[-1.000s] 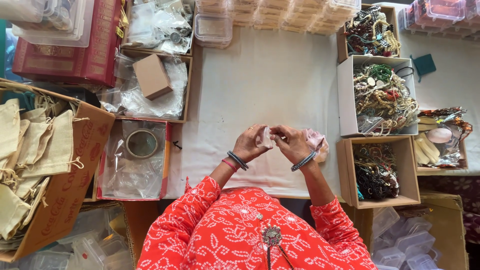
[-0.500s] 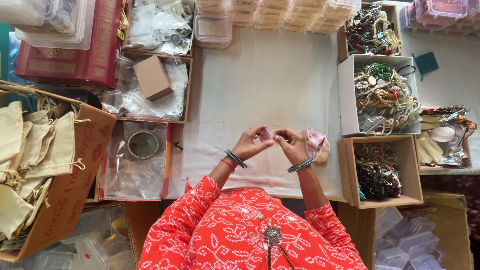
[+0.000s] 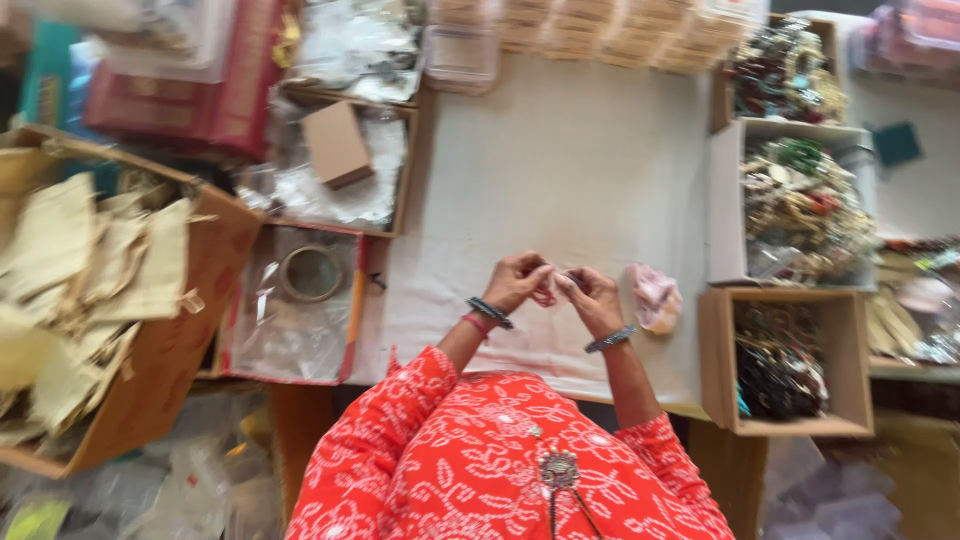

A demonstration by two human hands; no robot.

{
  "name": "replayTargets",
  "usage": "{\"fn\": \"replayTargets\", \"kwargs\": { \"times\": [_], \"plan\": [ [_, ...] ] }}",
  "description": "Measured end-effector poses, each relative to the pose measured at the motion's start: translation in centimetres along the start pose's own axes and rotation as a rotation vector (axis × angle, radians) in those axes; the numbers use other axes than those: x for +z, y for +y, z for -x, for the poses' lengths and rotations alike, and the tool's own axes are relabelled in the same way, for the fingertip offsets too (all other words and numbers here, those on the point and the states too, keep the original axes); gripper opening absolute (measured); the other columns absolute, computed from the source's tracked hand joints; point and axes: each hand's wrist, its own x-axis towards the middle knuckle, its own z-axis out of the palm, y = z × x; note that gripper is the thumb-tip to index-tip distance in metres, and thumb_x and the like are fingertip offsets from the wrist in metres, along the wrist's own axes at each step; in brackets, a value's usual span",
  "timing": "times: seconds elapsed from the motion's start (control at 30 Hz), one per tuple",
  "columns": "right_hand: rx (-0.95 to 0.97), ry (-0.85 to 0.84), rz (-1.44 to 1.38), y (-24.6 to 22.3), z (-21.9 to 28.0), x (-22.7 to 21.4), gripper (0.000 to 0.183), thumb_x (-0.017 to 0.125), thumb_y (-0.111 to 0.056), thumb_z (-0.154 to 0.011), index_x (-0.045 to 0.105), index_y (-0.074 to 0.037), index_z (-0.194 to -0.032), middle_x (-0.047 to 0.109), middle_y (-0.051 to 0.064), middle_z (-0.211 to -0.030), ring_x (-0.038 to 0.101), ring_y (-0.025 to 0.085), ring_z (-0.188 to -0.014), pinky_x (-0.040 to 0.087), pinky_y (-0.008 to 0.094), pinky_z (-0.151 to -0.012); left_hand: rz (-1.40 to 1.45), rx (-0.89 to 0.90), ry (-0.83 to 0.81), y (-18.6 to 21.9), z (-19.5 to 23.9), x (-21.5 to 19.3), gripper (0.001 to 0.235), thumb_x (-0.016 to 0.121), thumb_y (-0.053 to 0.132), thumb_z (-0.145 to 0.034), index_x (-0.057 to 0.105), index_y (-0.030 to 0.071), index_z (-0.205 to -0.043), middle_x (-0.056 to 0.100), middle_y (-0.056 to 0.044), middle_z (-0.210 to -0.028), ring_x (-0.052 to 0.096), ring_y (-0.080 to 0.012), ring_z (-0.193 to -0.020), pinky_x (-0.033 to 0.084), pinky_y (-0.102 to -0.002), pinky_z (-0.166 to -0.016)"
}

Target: The person is packaging small jewelry items, placing them into small plastic boxes and cloth pouches.

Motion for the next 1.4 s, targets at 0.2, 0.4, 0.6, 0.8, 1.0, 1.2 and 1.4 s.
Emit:
{"fn": "replayTargets", "kwargs": {
  "times": [0.2, 0.4, 0.6, 0.8, 1.0, 1.2, 1.4],
  "plan": [
    [-0.001, 0.048, 0.171, 2.6, -0.8, -0.5, 0.018, 0.069, -0.016, -0.100, 0.075, 0.000, -0.107, 0.075, 0.005, -0.088, 0.070, 0.009, -0.077, 0.054, 0.025, -0.066, -0.529, 0.210, 0.259, 2.0, 2.0, -0.6, 0.030, 0.075, 0.025, -0.091, 0.070, 0.004, -0.113, 0.075, -0.008, -0.094, 0.074, -0.0166, -0.077, 0.060, -0.031, -0.069],
    [0.105, 0.049, 0.113, 4.1, -3.6, -2.3, 0.016, 0.066, -0.014, -0.102, 0.072, -0.002, -0.111, 0.074, 0.006, -0.100, 0.072, 0.011, -0.090, 0.059, 0.028, -0.072, -0.699, 0.224, 0.497, 3.8, 7.9, -8.2, 0.028, 0.071, 0.026, -0.092, 0.071, 0.009, -0.115, 0.075, -0.008, -0.093, 0.074, -0.0195, -0.076, 0.058, -0.032, -0.069],
    [0.267, 0.103, -0.319, 5.6, -6.5, -3.6, 0.014, 0.067, -0.010, -0.098, 0.070, -0.007, -0.111, 0.074, 0.004, -0.102, 0.073, 0.015, -0.090, 0.061, 0.031, -0.070, -0.686, 0.224, 0.845, 4.4, 17.6, -16.1, 0.019, 0.070, 0.021, -0.096, 0.075, 0.007, -0.108, 0.077, -0.008, -0.091, 0.074, -0.0137, -0.078, 0.058, -0.029, -0.070],
    [0.351, 0.316, -0.164, 16.3, -9.2, -6.6, 0.010, 0.070, -0.009, -0.098, 0.067, -0.005, -0.106, 0.071, 0.006, -0.093, 0.071, 0.016, -0.076, 0.055, 0.028, -0.057, -0.624, 0.250, 1.039, 12.4, 25.8, -16.8, 0.017, 0.070, 0.018, -0.098, 0.074, 0.005, -0.108, 0.073, -0.003, -0.080, 0.066, -0.0080, -0.072, 0.054, -0.025, -0.065],
    [0.275, 0.310, -0.143, 16.9, -8.3, -6.9, 0.015, 0.074, -0.013, -0.098, 0.068, -0.005, -0.107, 0.072, 0.002, -0.092, 0.071, 0.013, -0.072, 0.050, 0.021, -0.051, -0.886, 0.513, 1.216, 21.2, 29.0, -19.7, 0.015, 0.064, 0.017, -0.103, 0.075, 0.007, -0.103, 0.075, -0.004, -0.088, 0.072, -0.0109, -0.076, 0.060, -0.025, -0.065],
    [0.220, 0.300, -0.200, 16.4, -6.9, -6.6, 0.015, 0.075, -0.014, -0.098, 0.068, -0.005, -0.109, 0.072, 0.001, -0.094, 0.072, 0.012, -0.076, 0.049, 0.020, -0.054, -1.310, 0.467, 1.398, 27.0, 29.6, -26.7, 0.011, 0.073, 0.016, -0.100, 0.074, 0.006, -0.103, 0.074, -0.011, -0.105, 0.071, -0.0248, -0.095, 0.058, -0.039, -0.085],
    [0.182, 0.285, -0.224, 15.8, -5.7, -6.2, 0.016, 0.074, -0.014, -0.099, 0.068, -0.005, -0.111, 0.073, 0.002, -0.095, 0.072, 0.012, -0.077, 0.052, 0.020, -0.058, -1.751, 0.222, 1.462, 28.9, 26.9, -31.9, 0.051, 0.085, 0.033, -0.070, 0.074, 0.003, -0.110, 0.069, -0.015, -0.118, 0.063, -0.0326, -0.109, 0.049, -0.050, -0.094]
  ]
}}
